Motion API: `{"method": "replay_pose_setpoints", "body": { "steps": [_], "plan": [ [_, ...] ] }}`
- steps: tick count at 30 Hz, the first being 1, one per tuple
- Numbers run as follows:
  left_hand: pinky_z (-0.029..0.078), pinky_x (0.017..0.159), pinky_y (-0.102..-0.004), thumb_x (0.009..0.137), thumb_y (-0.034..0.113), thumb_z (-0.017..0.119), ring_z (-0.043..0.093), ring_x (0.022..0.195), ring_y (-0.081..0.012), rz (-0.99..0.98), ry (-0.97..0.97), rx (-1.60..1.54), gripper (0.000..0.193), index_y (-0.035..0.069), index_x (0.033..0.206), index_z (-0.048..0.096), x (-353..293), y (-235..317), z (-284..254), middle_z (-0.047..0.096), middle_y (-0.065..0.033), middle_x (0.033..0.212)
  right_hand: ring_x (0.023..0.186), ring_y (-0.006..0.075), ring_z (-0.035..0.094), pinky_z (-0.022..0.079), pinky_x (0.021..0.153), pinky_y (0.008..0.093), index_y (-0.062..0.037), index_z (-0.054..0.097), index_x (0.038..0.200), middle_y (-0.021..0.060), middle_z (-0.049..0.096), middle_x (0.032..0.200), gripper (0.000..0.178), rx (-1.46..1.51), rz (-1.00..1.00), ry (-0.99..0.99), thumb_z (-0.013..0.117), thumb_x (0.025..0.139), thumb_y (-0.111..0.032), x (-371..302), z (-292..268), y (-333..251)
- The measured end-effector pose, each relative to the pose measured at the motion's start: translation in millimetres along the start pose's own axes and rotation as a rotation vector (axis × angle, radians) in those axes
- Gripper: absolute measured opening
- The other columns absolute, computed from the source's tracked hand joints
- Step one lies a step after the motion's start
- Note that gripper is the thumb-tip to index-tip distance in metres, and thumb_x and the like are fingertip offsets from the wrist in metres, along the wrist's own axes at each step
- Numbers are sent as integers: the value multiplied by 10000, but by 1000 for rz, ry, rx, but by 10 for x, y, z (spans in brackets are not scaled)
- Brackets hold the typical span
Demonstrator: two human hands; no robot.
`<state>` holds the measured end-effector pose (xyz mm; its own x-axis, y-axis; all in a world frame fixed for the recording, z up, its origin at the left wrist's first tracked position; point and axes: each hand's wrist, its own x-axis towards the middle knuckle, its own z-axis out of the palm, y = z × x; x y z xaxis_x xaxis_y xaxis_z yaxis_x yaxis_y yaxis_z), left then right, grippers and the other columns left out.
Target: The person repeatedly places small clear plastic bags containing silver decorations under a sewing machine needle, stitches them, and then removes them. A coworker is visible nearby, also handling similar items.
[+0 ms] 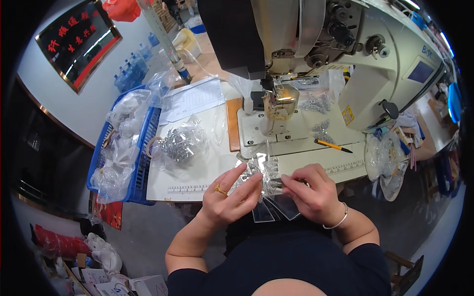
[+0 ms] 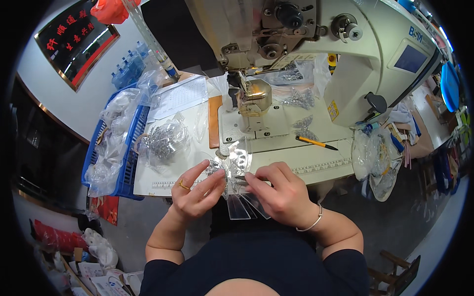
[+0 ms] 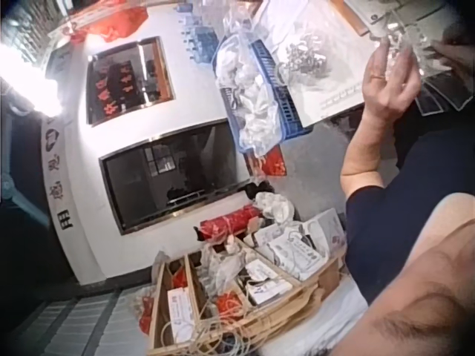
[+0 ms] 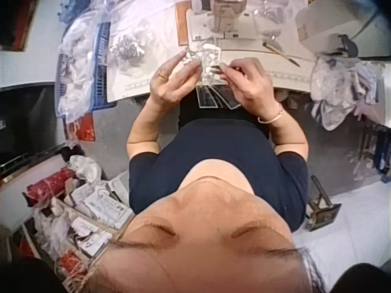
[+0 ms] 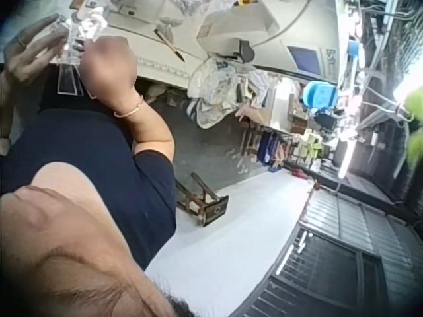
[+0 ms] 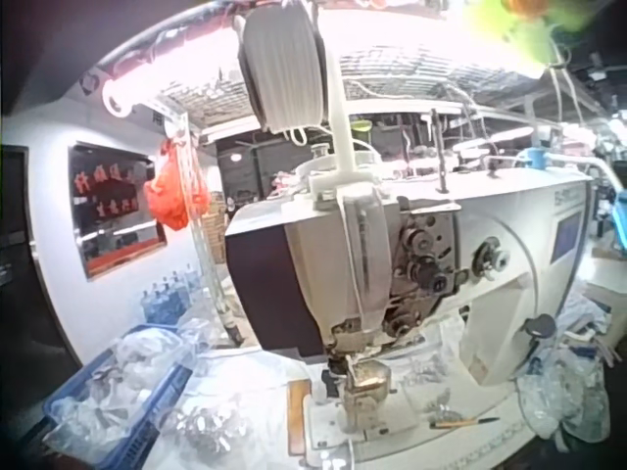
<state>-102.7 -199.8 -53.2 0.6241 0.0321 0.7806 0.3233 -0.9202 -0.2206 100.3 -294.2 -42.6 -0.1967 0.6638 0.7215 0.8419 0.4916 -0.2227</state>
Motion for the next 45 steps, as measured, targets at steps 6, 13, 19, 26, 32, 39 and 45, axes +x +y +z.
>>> {"method": "replay_pose_setpoints", "body": {
  "steps": [6, 13, 19, 26, 32, 39, 45],
  "plan": [
    [527, 743, -313, 676, 84, 713, 605, 991, -241, 3, -40, -6, 161, 126, 798, 617, -34, 14, 1, 647, 5, 1012, 742, 208, 544, 470, 602, 289, -24, 645, 902, 54, 559, 826, 247, -7, 52, -101, 712, 669, -70, 54, 61, -35],
    [526, 752, -317, 682, 85, 704, 605, 987, -243, 2, -47, -40, 149, 124, 805, 630, -49, 29, 6, 646, -5, 1014, 742, 215, 550, 470, 593, 287, -54, 645, 909, 51, 559, 826, 225, -17, 93, -128, 704, 695, -88, 31, 113, -29],
    [522, 768, -314, 691, 97, 699, 598, 999, -236, -2, -64, -66, 146, 137, 820, 643, -80, 27, 16, 644, 0, 1027, 736, 215, 552, 470, 578, 298, -68, 643, 912, 47, 557, 822, 230, 16, 101, -116, 714, 693, -74, -9, 127, -18],
    [523, 782, -319, 690, 111, 700, 593, 1018, -223, 86, -58, -125, 220, 173, 896, 657, -52, -116, 44, 633, 6, 1068, 821, 269, 593, 485, 716, 326, -64, 613, 1011, 80, 604, 980, 389, 320, 250, -24, 764, 692, -229, 153, 91, 203],
    [519, 801, -343, 696, 96, 688, 614, 988, -237, 105, 8, -184, 270, 203, 943, 660, -68, -210, 128, 632, 7, 1079, 805, 116, 577, 459, 723, 244, -31, 618, 1001, 45, 631, 858, 258, 841, 443, -542, 710, 768, -92, 146, 200, 498],
    [311, 1041, -452, 683, 79, 734, 358, 1290, -346, -552, 230, -427, 618, 22, 1236, 465, -266, 26, 372, 438, -197, 1317, 775, 74, 554, 460, 699, 230, -15, 616, 983, 19, 611, 840, 208, 1041, 651, -355, 680, 787, -43, 131, 237, 357],
    [438, 928, -361, 898, 120, 531, 541, 1047, -220, -1674, 320, -2226, 326, 20, 1198, 450, -373, 307, 319, 533, -117, 1142, 787, 169, 569, 471, 716, 272, -66, 630, 955, 53, 611, 838, 265, 692, 375, -225, 639, 714, 46, 110, 257, 392]
  ]
}}
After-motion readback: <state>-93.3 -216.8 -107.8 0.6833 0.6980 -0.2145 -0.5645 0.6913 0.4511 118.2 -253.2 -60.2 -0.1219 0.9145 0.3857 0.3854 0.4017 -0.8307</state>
